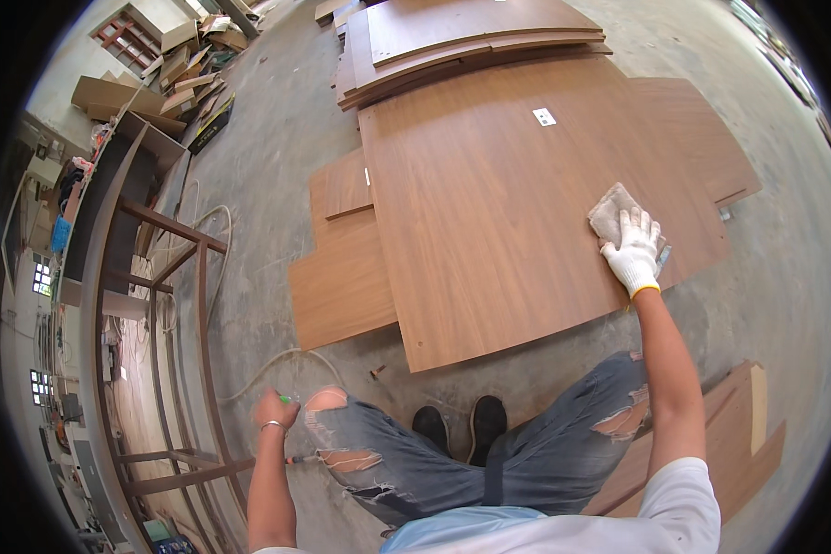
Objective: The person kneels on the floor and wipes the surface of several large wooden panels with a cloth. They occasionally pour liquid from a bottle onto the cloth and continue wiping. The person also uses a small tool to scrape or clean edges and then stacks the cleaned panels.
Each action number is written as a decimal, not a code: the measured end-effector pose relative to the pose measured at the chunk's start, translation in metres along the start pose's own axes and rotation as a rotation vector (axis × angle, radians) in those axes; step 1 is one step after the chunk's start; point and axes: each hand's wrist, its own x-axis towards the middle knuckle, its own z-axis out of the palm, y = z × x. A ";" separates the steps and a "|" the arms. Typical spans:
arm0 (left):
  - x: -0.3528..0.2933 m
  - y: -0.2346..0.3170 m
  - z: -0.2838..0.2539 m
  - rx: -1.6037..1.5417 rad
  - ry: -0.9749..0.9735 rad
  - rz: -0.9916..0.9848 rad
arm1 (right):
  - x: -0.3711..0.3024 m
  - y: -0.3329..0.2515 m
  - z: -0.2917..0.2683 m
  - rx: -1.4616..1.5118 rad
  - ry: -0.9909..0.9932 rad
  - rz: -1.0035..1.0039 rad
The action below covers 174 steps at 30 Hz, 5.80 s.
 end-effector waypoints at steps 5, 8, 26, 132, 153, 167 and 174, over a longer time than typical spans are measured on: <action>0.003 -0.021 0.057 -0.136 -0.018 0.096 | -0.051 -0.054 -0.004 0.194 0.053 -0.280; 0.021 -0.069 0.115 -0.276 -0.047 0.119 | -0.077 -0.100 -0.024 0.380 0.050 -0.573; 0.002 -0.036 0.144 -0.397 -0.100 0.104 | -0.073 0.049 0.012 0.175 0.284 0.182; -0.245 0.415 0.016 -0.319 0.187 1.380 | -0.031 0.273 0.174 0.170 -0.324 0.711; -0.241 0.508 0.012 0.018 0.121 1.791 | -0.126 0.288 0.075 2.083 0.558 0.745; -0.245 0.510 0.010 0.014 0.159 1.812 | -0.053 0.365 0.021 1.210 0.164 0.868; -0.244 0.509 0.010 -0.020 0.180 1.801 | -0.024 0.365 0.000 0.911 -0.032 0.697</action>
